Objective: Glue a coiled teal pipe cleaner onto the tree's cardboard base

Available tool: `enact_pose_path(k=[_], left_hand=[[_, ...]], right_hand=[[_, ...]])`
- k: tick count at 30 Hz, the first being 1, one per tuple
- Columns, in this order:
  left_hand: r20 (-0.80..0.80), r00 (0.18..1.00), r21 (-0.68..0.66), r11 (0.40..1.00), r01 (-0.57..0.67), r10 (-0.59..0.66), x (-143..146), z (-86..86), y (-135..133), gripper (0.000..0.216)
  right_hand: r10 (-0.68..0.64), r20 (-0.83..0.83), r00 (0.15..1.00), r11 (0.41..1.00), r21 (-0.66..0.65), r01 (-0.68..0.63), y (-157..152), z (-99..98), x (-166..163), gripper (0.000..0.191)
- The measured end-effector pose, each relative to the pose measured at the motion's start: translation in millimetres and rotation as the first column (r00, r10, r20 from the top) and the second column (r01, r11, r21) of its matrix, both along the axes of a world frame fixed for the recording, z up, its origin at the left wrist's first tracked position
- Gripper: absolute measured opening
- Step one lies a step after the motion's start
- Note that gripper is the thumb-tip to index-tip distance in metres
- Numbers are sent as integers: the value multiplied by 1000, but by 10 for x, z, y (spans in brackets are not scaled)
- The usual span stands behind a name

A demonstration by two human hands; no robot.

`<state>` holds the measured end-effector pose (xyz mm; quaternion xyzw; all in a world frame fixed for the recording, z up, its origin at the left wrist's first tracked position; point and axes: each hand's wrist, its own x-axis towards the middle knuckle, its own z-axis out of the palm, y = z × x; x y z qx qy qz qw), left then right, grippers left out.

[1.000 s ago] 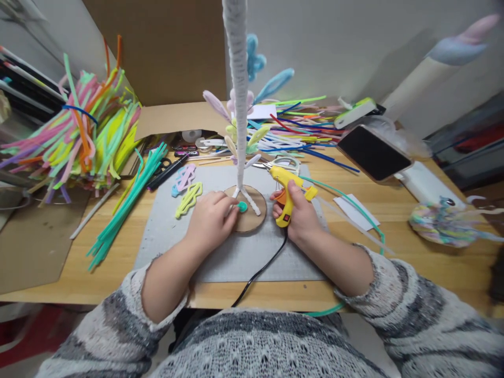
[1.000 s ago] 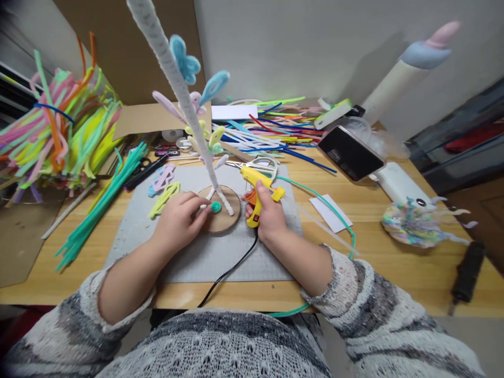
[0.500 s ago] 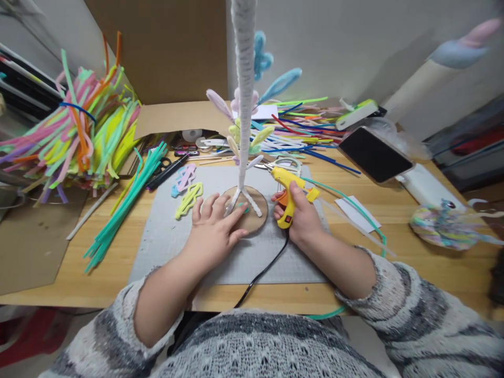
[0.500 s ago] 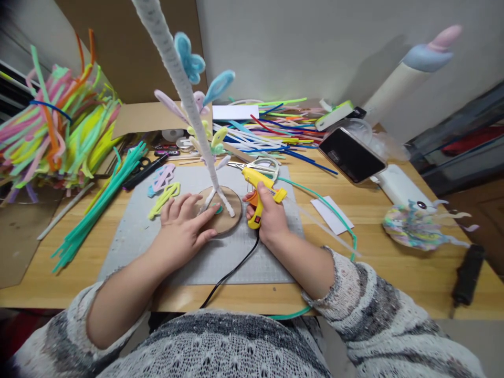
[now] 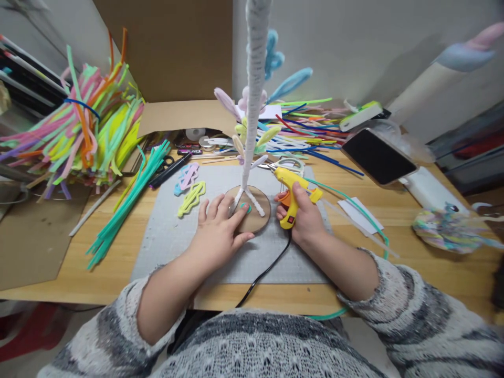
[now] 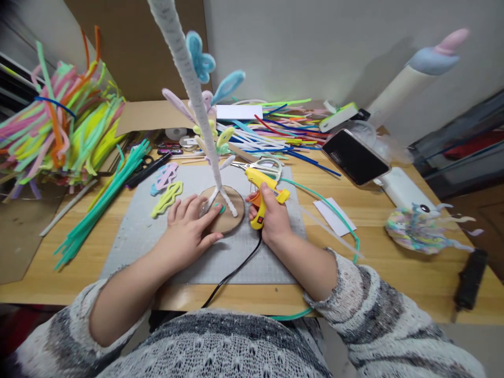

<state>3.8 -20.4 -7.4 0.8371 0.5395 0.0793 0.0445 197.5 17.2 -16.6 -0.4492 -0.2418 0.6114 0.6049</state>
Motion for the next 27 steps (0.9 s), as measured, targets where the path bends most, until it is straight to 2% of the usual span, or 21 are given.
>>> enact_pose_path(k=[12, 19, 23, 25, 27], left_hand=[[-26, 1000, 50, 999, 1, 0, 98, 51, -47, 59], [-33, 999, 67, 998, 2, 1, 102, 10, -74, 61], [77, 997, 65, 998, -16, 11, 36, 14, -34, 61], [178, 981, 51, 995, -85, 75, -21, 24, 17, 61], [245, 958, 15, 987, -160, 152, -79, 25, 70, 73]], right_hand=[[17, 0, 1000, 1000, 19, -17, -5, -20, 11, 40], [12, -8, 1000, 1000, 21, -12, -3, -23, 10, 40], [-26, -21, 999, 999, 23, 26, 7, -42, 1, 37], [-76, -34, 997, 997, 8, 76, 16, -59, -6, 31], [-113, -66, 991, 994, -15, 112, 26, -74, -13, 28]])
